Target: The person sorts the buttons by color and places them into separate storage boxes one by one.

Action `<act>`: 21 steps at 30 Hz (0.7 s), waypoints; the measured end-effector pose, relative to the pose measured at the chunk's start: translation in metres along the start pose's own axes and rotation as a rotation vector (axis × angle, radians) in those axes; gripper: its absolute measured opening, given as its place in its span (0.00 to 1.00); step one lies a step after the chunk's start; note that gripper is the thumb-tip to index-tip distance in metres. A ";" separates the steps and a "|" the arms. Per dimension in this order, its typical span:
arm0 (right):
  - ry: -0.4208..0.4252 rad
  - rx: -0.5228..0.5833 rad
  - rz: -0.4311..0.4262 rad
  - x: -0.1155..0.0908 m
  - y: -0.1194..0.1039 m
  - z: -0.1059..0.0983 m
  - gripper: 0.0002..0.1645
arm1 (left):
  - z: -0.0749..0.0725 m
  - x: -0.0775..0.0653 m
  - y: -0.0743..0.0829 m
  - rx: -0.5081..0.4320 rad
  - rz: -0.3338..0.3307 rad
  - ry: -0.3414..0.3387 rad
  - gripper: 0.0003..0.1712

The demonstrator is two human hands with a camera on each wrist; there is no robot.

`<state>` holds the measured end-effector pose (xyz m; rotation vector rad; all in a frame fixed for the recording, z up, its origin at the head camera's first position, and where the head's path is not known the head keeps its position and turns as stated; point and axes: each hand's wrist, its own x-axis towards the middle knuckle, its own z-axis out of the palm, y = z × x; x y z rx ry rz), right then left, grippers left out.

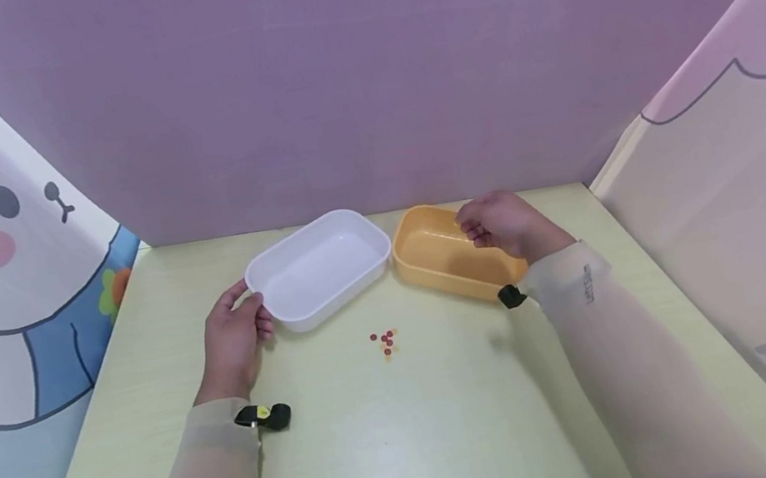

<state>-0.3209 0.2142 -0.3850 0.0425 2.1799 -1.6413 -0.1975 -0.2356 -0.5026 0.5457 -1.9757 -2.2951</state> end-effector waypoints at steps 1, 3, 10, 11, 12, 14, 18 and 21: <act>0.001 -0.001 0.005 0.001 -0.001 -0.001 0.11 | 0.000 0.000 0.000 -0.001 -0.001 0.002 0.30; 0.010 0.006 0.021 0.003 -0.001 -0.004 0.12 | 0.000 0.001 0.000 0.000 -0.004 0.003 0.30; 0.032 0.019 0.073 0.008 -0.002 -0.010 0.08 | 0.001 0.001 0.001 0.002 -0.018 0.008 0.30; 0.035 0.019 0.078 0.009 -0.002 -0.010 0.08 | 0.001 0.001 0.001 -0.001 -0.019 0.008 0.30; 0.040 0.021 0.083 0.010 -0.001 -0.011 0.08 | 0.001 0.000 0.002 0.001 -0.019 0.004 0.31; 0.046 0.019 0.088 0.011 0.000 -0.014 0.08 | 0.001 -0.002 0.003 -0.004 -0.020 0.002 0.31; 0.057 0.010 0.088 0.014 0.002 -0.018 0.09 | 0.002 -0.005 0.005 -0.005 -0.014 -0.002 0.31; 0.063 0.004 0.092 0.015 0.004 -0.019 0.09 | 0.003 -0.005 0.005 -0.011 -0.010 -0.003 0.31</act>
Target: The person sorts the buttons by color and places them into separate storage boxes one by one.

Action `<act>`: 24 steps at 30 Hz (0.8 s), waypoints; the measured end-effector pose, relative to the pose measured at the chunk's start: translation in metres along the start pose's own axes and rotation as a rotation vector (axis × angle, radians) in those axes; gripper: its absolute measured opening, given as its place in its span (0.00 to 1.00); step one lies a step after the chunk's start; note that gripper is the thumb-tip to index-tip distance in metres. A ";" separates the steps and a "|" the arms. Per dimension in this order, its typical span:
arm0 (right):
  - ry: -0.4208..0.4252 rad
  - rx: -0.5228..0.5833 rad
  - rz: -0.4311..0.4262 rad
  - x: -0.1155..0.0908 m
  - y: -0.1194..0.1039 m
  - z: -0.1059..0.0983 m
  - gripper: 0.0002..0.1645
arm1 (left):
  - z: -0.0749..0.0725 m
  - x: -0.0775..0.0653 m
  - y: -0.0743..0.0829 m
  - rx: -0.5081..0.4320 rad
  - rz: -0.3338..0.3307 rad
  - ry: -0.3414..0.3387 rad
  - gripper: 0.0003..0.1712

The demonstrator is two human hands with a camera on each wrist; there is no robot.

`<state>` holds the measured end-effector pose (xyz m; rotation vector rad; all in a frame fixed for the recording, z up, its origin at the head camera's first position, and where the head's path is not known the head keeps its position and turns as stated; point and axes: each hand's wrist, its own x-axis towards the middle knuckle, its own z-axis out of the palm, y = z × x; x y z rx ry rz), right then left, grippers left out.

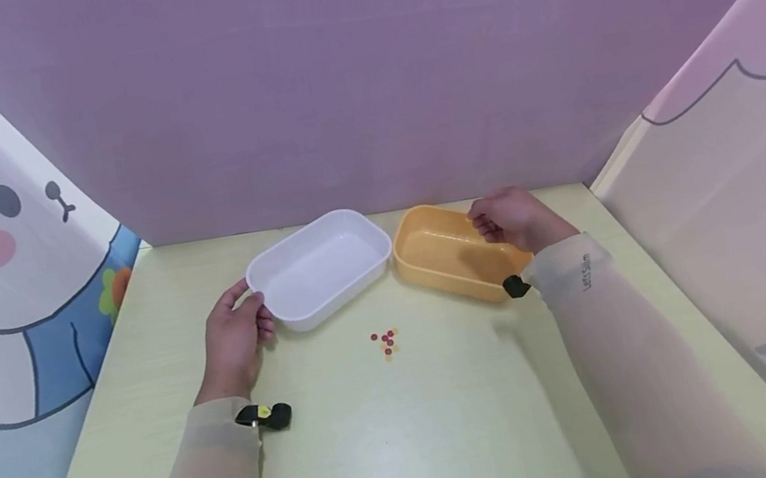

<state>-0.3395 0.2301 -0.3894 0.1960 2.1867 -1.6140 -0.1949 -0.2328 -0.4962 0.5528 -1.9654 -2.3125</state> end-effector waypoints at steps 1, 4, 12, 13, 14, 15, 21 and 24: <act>0.001 0.000 0.002 0.000 0.000 0.000 0.10 | 0.000 0.001 -0.001 -0.003 0.001 0.000 0.31; -0.005 -0.001 0.001 0.000 0.002 0.000 0.10 | -0.001 0.002 -0.002 -0.006 -0.001 -0.002 0.31; -0.010 0.000 -0.007 0.000 0.004 0.001 0.10 | 0.000 0.001 -0.001 0.006 -0.010 0.003 0.30; -0.008 0.000 -0.006 0.000 0.004 0.001 0.10 | 0.000 0.001 -0.001 0.004 -0.009 0.002 0.30; -0.007 0.001 -0.003 0.000 0.004 0.001 0.10 | 0.000 0.000 0.000 0.001 -0.007 0.001 0.30; -0.004 0.000 -0.002 0.000 0.004 0.001 0.10 | 0.000 0.000 0.000 -0.005 -0.006 0.001 0.30; -0.007 -0.002 -0.006 -0.001 0.004 0.002 0.10 | 0.001 0.000 0.000 -0.029 -0.007 0.001 0.30; -0.015 -0.004 -0.011 -0.002 0.004 0.001 0.10 | 0.001 0.000 0.000 -0.030 -0.008 0.004 0.31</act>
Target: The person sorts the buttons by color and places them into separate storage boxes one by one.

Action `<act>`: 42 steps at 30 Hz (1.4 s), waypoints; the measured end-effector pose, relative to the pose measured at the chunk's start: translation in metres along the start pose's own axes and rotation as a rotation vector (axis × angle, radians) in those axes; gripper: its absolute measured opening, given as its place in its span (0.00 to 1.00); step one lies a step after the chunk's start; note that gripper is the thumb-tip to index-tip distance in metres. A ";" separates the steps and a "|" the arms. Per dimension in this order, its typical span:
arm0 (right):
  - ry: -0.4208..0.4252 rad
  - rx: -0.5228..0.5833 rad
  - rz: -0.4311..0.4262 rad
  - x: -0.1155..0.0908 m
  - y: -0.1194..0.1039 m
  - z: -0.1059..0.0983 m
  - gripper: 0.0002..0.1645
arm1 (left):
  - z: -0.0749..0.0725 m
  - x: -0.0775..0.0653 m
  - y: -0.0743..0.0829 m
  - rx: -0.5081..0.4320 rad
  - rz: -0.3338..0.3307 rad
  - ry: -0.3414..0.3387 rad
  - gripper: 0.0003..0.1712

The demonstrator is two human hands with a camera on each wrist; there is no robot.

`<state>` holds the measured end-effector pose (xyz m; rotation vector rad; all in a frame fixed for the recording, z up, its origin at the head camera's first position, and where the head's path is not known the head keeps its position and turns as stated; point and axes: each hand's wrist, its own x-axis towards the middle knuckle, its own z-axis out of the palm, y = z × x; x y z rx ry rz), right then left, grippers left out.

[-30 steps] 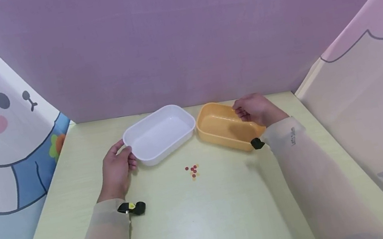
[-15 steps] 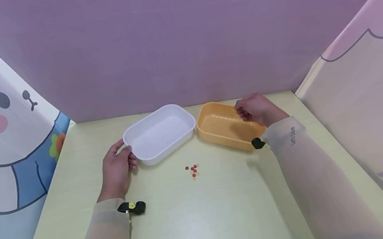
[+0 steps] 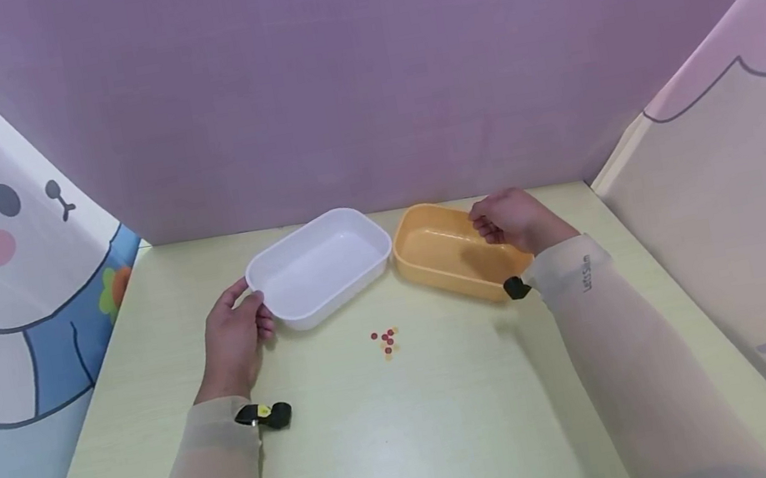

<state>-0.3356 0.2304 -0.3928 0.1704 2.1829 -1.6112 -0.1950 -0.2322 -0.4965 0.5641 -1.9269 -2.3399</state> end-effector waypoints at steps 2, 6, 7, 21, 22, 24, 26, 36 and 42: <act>-0.008 -0.002 -0.004 -0.001 0.001 0.000 0.10 | -0.001 0.001 0.000 0.004 0.001 0.002 0.31; -0.023 -0.002 -0.012 -0.001 0.003 0.002 0.10 | -0.001 0.002 -0.001 0.009 0.005 0.007 0.30; -0.025 -0.004 -0.016 -0.001 0.003 0.002 0.11 | -0.001 0.003 -0.002 0.011 0.006 0.007 0.30; -0.048 -0.060 -0.060 -0.010 0.000 0.009 0.14 | -0.003 0.004 -0.004 0.041 0.016 0.005 0.30; -0.052 -0.059 -0.065 -0.011 0.000 0.010 0.15 | -0.003 0.004 -0.004 0.043 0.020 0.004 0.30; -0.056 -0.057 -0.075 -0.013 -0.001 0.013 0.15 | -0.003 0.004 -0.004 0.043 0.027 0.004 0.30; -0.061 -0.060 -0.088 -0.016 -0.002 0.018 0.15 | -0.003 0.005 -0.005 0.045 0.033 0.001 0.30; -0.073 -0.139 -0.129 -0.029 -0.004 0.043 0.17 | -0.004 0.009 -0.007 0.027 0.025 0.004 0.30; -0.106 -0.168 -0.151 -0.039 -0.005 0.056 0.20 | -0.005 0.009 -0.007 0.039 0.020 0.002 0.31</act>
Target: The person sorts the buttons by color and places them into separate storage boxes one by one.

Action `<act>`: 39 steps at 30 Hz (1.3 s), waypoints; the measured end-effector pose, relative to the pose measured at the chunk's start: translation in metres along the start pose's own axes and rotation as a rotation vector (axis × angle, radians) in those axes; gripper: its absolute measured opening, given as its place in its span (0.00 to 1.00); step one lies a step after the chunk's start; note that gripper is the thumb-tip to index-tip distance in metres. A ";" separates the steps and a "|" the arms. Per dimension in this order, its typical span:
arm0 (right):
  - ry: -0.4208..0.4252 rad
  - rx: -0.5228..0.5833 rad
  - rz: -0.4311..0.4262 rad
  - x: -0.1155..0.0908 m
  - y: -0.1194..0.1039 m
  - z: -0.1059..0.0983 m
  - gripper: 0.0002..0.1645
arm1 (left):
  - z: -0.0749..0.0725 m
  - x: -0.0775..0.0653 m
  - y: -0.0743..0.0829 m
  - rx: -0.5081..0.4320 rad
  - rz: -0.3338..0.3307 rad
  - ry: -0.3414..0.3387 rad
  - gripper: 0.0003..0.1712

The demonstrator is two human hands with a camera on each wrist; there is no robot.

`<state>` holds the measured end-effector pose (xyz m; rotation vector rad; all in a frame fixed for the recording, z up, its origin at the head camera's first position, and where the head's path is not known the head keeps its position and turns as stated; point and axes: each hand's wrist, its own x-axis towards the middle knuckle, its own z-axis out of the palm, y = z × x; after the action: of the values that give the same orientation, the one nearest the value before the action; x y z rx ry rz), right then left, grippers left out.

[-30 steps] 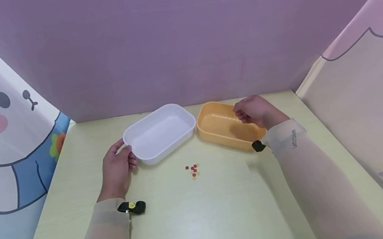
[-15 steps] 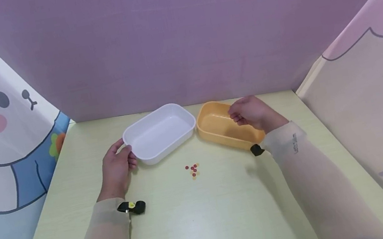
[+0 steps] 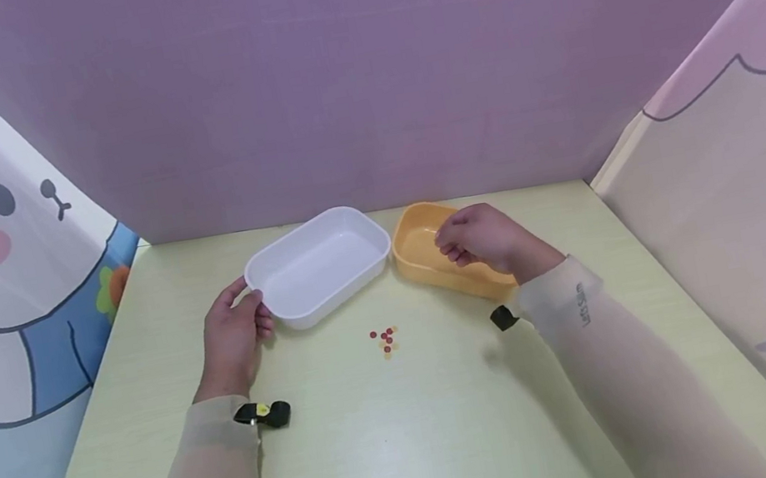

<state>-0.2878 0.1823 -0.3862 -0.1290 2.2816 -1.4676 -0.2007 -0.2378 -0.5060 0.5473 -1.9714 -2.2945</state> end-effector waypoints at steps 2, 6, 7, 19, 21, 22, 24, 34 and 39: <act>-0.014 0.001 -0.002 -0.003 0.000 0.004 0.19 | 0.000 0.000 0.000 0.004 0.000 -0.001 0.30; -0.032 -0.027 -0.012 -0.007 0.001 0.014 0.18 | 0.001 0.001 -0.001 0.011 0.002 0.003 0.30; -0.038 -0.037 -0.017 -0.007 0.001 0.016 0.18 | 0.001 0.001 -0.001 0.012 0.003 0.005 0.30; -0.070 -0.137 -0.044 -0.012 0.005 0.051 0.09 | -0.003 0.000 0.001 0.007 0.011 -0.002 0.31; -0.085 -0.132 -0.054 -0.013 0.007 0.058 0.08 | -0.004 -0.001 0.001 0.014 0.007 0.004 0.31; -0.091 -0.133 -0.055 -0.013 0.008 0.061 0.08 | -0.004 -0.001 0.001 0.018 0.006 0.005 0.31; -0.105 -0.130 -0.056 -0.013 0.011 0.067 0.07 | -0.004 -0.001 0.002 0.020 0.005 0.005 0.31; -0.129 -0.134 -0.086 -0.011 0.024 0.085 0.08 | -0.002 -0.003 0.004 0.003 0.013 0.002 0.31; -0.144 -0.149 -0.097 -0.008 0.035 0.097 0.07 | -0.002 -0.003 0.004 0.002 0.006 0.009 0.31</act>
<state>-0.2367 0.1186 -0.4492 -0.3822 2.2932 -1.2877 -0.1976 -0.2399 -0.5017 0.5506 -1.9685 -2.2834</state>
